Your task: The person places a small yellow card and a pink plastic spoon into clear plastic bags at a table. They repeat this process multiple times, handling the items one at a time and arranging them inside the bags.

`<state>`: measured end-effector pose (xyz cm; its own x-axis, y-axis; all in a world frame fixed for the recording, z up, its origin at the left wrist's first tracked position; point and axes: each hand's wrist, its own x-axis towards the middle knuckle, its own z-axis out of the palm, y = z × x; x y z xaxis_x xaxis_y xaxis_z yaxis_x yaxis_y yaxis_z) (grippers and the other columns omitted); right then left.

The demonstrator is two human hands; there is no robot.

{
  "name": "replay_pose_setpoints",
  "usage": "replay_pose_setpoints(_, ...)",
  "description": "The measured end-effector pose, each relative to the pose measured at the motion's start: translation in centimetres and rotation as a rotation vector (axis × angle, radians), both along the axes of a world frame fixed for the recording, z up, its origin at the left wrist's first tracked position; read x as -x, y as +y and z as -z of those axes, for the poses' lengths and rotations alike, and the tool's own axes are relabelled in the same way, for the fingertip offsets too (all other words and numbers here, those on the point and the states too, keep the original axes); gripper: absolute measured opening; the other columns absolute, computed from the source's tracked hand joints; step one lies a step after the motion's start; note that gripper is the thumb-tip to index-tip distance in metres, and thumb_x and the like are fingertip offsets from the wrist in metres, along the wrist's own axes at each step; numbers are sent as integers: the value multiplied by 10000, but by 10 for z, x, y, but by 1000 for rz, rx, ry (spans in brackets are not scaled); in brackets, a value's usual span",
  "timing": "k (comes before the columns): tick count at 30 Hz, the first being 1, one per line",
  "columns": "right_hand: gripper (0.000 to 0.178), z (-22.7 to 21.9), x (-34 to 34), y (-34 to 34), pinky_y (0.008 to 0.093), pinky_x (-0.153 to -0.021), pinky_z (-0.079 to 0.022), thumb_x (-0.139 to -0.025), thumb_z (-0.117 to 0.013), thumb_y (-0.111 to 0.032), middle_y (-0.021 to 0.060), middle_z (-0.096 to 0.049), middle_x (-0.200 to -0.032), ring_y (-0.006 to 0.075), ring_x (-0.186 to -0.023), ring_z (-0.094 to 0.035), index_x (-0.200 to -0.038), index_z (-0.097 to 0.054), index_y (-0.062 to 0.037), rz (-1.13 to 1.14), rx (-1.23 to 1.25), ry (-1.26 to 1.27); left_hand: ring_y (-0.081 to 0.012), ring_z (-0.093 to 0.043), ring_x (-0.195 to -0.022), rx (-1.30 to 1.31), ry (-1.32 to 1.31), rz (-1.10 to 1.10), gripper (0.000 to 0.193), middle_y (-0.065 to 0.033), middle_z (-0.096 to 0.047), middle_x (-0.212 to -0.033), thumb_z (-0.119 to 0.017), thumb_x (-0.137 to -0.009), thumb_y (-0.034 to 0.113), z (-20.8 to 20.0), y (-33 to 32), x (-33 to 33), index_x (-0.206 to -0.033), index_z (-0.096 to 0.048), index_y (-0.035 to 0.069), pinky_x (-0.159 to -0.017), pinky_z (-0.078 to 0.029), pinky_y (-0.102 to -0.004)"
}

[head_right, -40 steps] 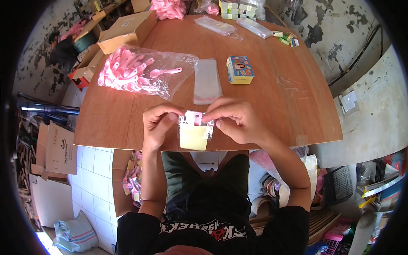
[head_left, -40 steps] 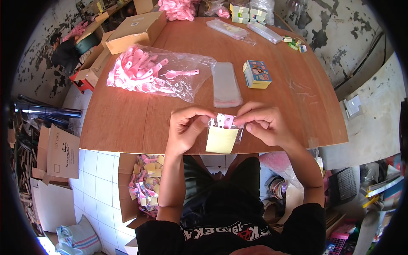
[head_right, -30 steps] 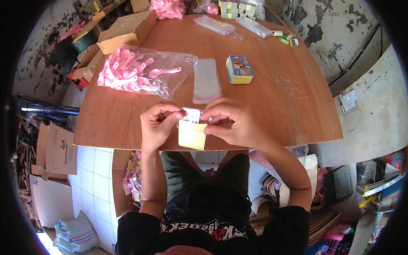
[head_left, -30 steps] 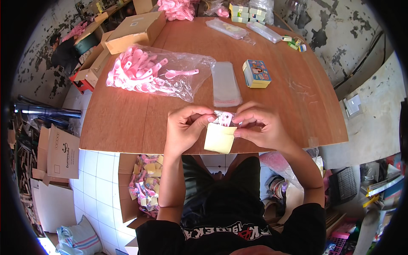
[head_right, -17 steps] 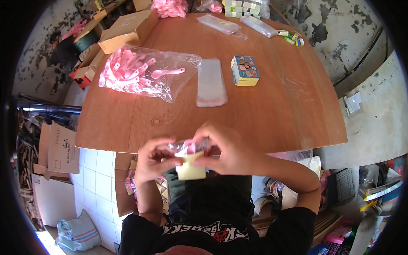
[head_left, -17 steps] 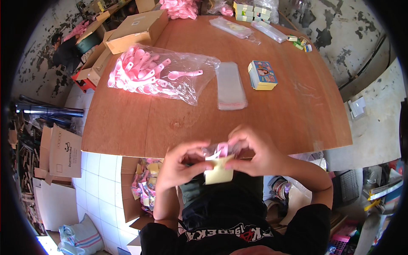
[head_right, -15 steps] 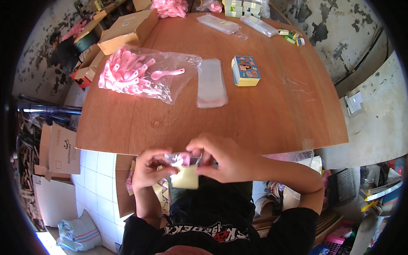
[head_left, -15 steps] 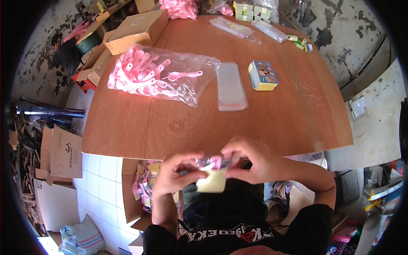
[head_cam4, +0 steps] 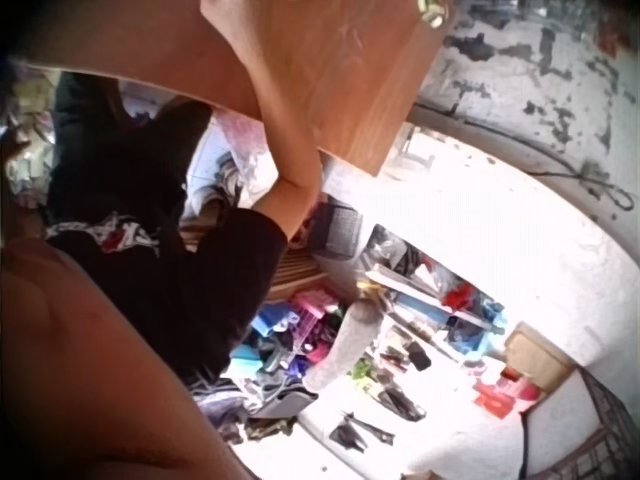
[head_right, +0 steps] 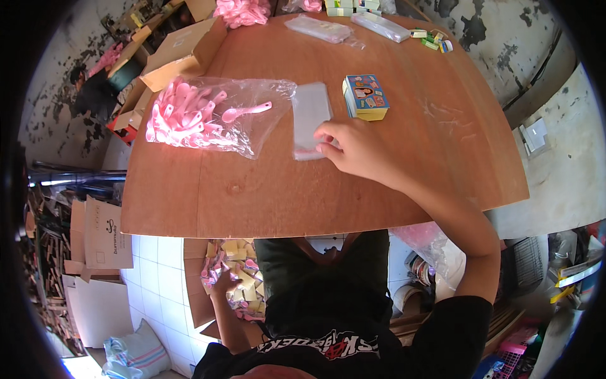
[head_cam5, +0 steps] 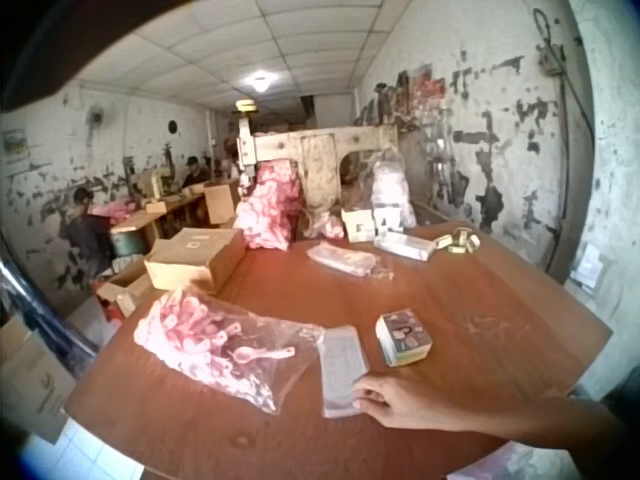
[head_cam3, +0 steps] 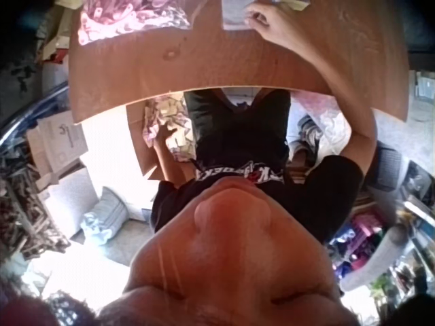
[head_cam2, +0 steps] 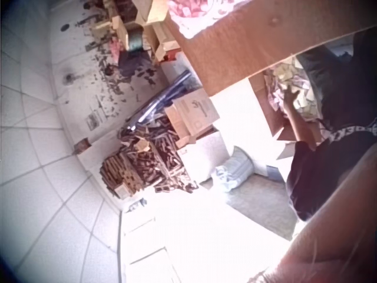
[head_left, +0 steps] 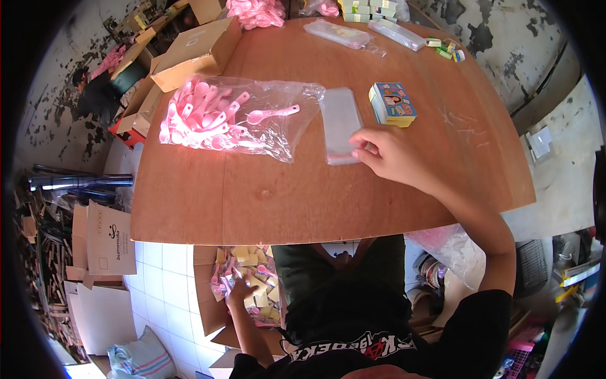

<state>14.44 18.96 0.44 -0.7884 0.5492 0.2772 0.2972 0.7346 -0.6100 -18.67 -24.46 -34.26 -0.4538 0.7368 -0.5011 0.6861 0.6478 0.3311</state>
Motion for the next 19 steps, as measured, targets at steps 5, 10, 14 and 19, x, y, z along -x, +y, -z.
replay_pose_setpoints(5, 212, 15, 22, 16, 396, -609, -490, -817, -727, -263, 111, -696, -765, 270, -701, -678, -876, -692, -63, 136, -107, -109, -286, -650, -1107, -96, -599, 101, 401, -181, -656, -1197, -616, -950, 200, -105, 76, -64, -1310, -549, 37, -895, -524, -360)
replay_pose_setpoints(10, 185, 18, 22, 23, 410, -628, -492, -836, -703, -239, 109, -691, -749, 280, -709, -676, -851, -692, -54, 152, -29, -134, -189, -698, -926, -267, -1048, 506, 317, -120, -711, -1048, -615, -931, 48, -284, 140, -113, -1240, -580, -11, -771, -544, -305)
replay_pose_setpoints(14, 172, 16, 20, 19, 394, -644, -483, -876, -668, -184, 148, -680, -791, 301, -717, -655, -885, -669, -13, 163, -56, -128, -225, -720, -807, -770, -971, 957, 352, -130, -717, -1010, -664, -888, 60, -346, 181, -136, -1237, -614, 47, -677, -561, -334)
replay_pose_setpoints(19, 192, 8, 20, 9, 404, -702, -487, -885, -659, -201, 169, -685, -889, 309, -823, -667, -929, -663, -13, 251, -107, -46, -278, -722, -909, -936, 106, 691, 330, -138, -706, -1099, -679, -899, 206, -371, 237, -146, -1215, -645, 114, -685, -568, -376)
